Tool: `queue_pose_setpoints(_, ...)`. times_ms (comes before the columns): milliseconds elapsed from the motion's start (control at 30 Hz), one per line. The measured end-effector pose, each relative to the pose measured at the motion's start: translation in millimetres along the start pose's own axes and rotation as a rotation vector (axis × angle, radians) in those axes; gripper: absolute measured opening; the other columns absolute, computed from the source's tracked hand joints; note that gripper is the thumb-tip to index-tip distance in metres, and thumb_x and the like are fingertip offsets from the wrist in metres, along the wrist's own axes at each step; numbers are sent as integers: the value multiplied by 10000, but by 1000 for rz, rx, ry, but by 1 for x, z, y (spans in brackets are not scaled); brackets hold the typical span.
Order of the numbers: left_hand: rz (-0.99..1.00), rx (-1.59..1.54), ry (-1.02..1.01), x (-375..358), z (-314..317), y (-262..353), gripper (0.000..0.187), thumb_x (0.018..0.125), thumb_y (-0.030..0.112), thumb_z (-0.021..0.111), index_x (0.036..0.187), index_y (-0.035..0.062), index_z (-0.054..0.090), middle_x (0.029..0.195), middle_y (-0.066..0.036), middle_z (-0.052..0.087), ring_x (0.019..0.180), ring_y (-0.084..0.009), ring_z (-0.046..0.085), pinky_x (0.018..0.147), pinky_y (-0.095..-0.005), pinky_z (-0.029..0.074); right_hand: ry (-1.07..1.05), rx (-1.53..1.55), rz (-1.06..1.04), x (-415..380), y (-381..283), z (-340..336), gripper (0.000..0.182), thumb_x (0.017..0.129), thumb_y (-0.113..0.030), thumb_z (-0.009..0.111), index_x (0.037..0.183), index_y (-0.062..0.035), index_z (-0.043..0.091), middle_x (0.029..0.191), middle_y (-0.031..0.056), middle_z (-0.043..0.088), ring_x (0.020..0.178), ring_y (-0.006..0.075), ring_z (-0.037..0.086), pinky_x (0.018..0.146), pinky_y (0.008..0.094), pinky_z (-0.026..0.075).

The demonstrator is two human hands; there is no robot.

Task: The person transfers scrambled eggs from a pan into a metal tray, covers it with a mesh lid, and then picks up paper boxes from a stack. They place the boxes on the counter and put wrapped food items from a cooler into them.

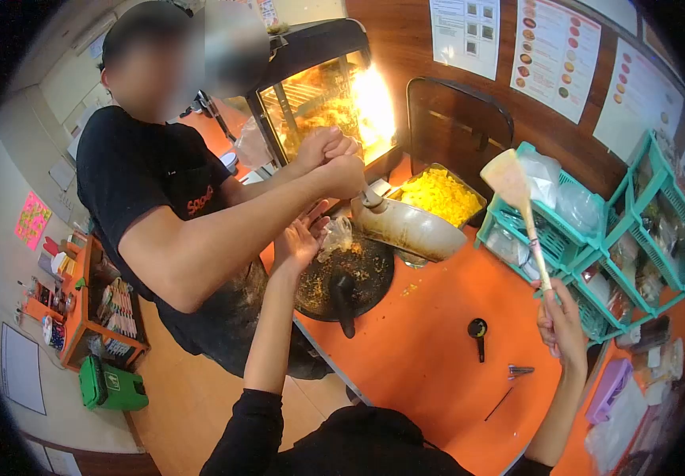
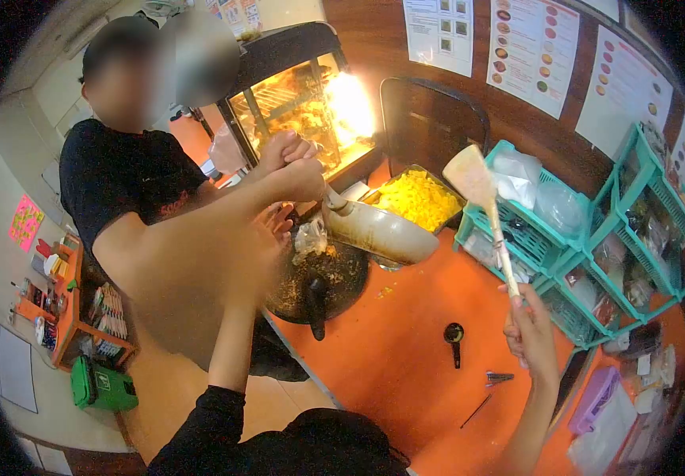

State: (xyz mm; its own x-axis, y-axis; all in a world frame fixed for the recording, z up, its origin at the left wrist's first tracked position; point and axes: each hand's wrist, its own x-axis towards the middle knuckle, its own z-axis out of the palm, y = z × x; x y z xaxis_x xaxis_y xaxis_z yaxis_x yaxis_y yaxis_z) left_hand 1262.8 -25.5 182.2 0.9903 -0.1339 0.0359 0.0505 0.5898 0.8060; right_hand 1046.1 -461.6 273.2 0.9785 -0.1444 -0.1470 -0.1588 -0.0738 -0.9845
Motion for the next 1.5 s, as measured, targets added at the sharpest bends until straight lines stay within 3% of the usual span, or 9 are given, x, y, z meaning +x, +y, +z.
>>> queue_pose_setpoints(500, -29, -41, 80, 0, 24, -5, 451, 887, 476, 483, 1177, 133, 524, 1170, -45, 571, 932, -169, 543, 797, -324, 420, -9, 75, 14, -8, 14, -7, 259, 983, -293, 433, 1119, -90, 519, 539, -60, 301, 371, 3, 222, 325, 178, 166)
queue_pose_setpoints(633, -9, 10, 195, -22, 45, 1, 396, 975, 217, 432, 1310, 8, 408, 1347, -121, 440, 1156, -227, 484, 995, -346, 401, -27, 118, 26, -7, 19, -9, 259, 984, -290, 427, 1109, -82, 518, 538, -58, 300, 368, 5, 217, 323, 179, 165)
queue_pose_setpoints(767, -39, 244, 237, -21, 32, -4, 390, 979, 193, 427, 1326, 15, 414, 1305, -85, 480, 1105, -187, 522, 979, -297, 402, -18, 141, 57, -6, 18, -9, 266, 987, -298, 414, 1095, -79, 521, 533, -55, 303, 364, 7, 217, 321, 180, 165)
queue_pose_setpoints(967, -80, -126, -89, -14, -6, -6, 498, 905, 352, 526, 1297, 58, 440, 1029, -75, 574, 828, -183, 579, 740, -294, 484, -57, 152, 82, 3, 24, -19, 324, 990, -336, 396, 1127, -77, 534, 526, -51, 322, 369, 10, 236, 324, 189, 169)
queue_pose_setpoints(1100, 14, -377, -89, -22, -30, -38, 549, 899, 304, 545, 1351, 41, 377, 1000, -105, 601, 773, -197, 596, 681, -281, 520, -31, -212, 31, 44, 12, -26, 338, 965, -353, 446, 1094, -65, 566, 529, -42, 370, 383, 40, 325, 338, 210, 243)
queue_pose_setpoints(1267, -30, -15, 53, -32, -10, -61, 452, 880, 172, 588, 1303, 64, 466, 1106, -23, 589, 894, -120, 563, 717, -221, 434, -292, -803, -128, 149, -18, -38, 269, 873, -251, 537, 787, -13, 631, 559, 46, 522, 408, 119, 454, 375, 290, 356)
queue_pose_setpoints(1333, 60, 247, 115, -25, 33, -54, 470, 879, 178, 598, 1312, 60, 459, 1118, -20, 569, 946, -107, 528, 735, -211, 396, -425, -872, -84, 195, -24, -32, 306, 853, -251, 557, 692, 4, 613, 560, 74, 551, 419, 145, 488, 386, 318, 379)
queue_pose_setpoints(1400, 201, 552, 137, -12, 60, -45, 511, 881, 221, 615, 1327, 45, 437, 1207, -43, 526, 1046, -113, 477, 807, -222, 360, -457, -1038, 86, 222, -39, -13, 239, 865, -225, 549, 811, -15, 648, 583, 25, 524, 434, 104, 435, 398, 283, 352)
queue_pose_setpoints(1500, 273, 714, 271, 16, 96, -34, 525, 883, 258, 622, 1319, 35, 435, 1243, -78, 497, 1088, -153, 469, 877, -261, 352, -392, -1055, 126, 252, -43, 8, 330, 806, -240, 577, 623, 35, 588, 531, 94, 551, 454, 173, 532, 428, 351, 423)
